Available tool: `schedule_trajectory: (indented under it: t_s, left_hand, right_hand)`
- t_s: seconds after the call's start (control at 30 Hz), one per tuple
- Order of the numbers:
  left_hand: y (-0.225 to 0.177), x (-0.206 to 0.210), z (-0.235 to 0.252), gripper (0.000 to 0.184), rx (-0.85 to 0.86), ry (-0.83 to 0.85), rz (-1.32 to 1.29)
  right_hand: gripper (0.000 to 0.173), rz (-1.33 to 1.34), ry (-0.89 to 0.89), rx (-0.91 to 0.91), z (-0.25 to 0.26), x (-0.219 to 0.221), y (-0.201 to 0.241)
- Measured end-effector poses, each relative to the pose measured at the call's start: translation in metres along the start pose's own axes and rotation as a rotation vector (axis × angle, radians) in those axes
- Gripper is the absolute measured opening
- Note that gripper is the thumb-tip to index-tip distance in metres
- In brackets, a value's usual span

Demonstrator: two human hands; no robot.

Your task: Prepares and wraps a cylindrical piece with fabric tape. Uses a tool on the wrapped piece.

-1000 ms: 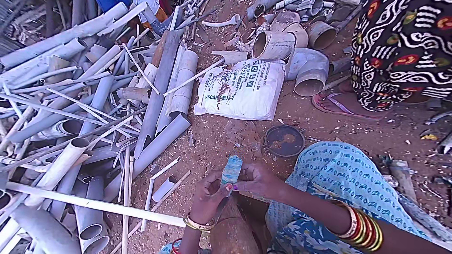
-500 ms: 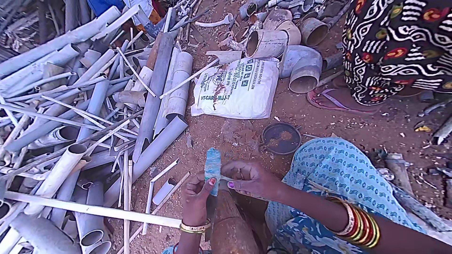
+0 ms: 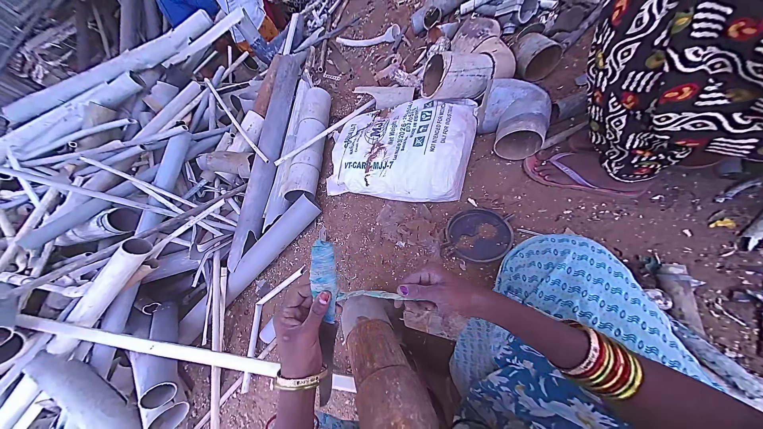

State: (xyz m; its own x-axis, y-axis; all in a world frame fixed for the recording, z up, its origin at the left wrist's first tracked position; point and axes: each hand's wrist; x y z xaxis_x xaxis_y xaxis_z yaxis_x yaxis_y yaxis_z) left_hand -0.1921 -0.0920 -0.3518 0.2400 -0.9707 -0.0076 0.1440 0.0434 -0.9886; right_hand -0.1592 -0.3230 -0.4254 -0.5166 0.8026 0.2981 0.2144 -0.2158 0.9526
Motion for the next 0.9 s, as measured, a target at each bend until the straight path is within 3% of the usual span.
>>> schedule_trajectory:
  t_s: [0.17,0.33,0.5,0.6,0.67,0.7,0.9]
  left_hand:
    - [0.001,-0.011,0.005,0.023,0.033,-0.056,0.018]
    - [0.0,-0.012,0.006,0.023,0.021,-0.071,0.028]
    - [0.002,-0.007,0.005,0.026,-0.019,-0.073,0.004]
    - [0.003,-0.004,0.003,0.024,-0.04,-0.042,0.006]
    - [0.003,-0.002,0.001,0.023,-0.057,0.001,0.008]
    - [0.001,-0.002,0.0,0.024,-0.066,0.028,0.014]
    - [0.006,0.001,-0.008,0.018,-0.107,0.182,0.059]
  right_hand:
    - [0.007,-0.213,-0.093,-0.19,-0.002,0.0,0.003]
    - [0.012,-0.392,-0.226,-0.32,-0.003,0.008,0.002]
    - [0.009,-0.888,-0.403,-0.63,-0.001,0.023,-0.014]
    - [0.012,-1.025,-0.247,-0.552,-0.002,0.032,-0.023]
    - [0.023,-0.932,-0.042,-0.353,-0.003,0.032,-0.019]
    - [0.026,-0.835,-0.033,-0.338,-0.002,0.03,-0.02]
    - [0.02,-0.316,-0.258,-0.506,-0.003,0.029,-0.014]
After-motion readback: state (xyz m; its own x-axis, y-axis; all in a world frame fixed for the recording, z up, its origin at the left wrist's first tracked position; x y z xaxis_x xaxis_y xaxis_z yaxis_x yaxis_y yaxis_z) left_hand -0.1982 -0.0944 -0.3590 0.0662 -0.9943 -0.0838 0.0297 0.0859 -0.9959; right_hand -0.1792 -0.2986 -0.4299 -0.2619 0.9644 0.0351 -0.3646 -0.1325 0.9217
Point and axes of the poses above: each hand's wrist, its own z-axis towards the middle knuckle, its own x-axis out of the palm, y = z × x, and after that the axes turned 5 degrees about -y, right-handed
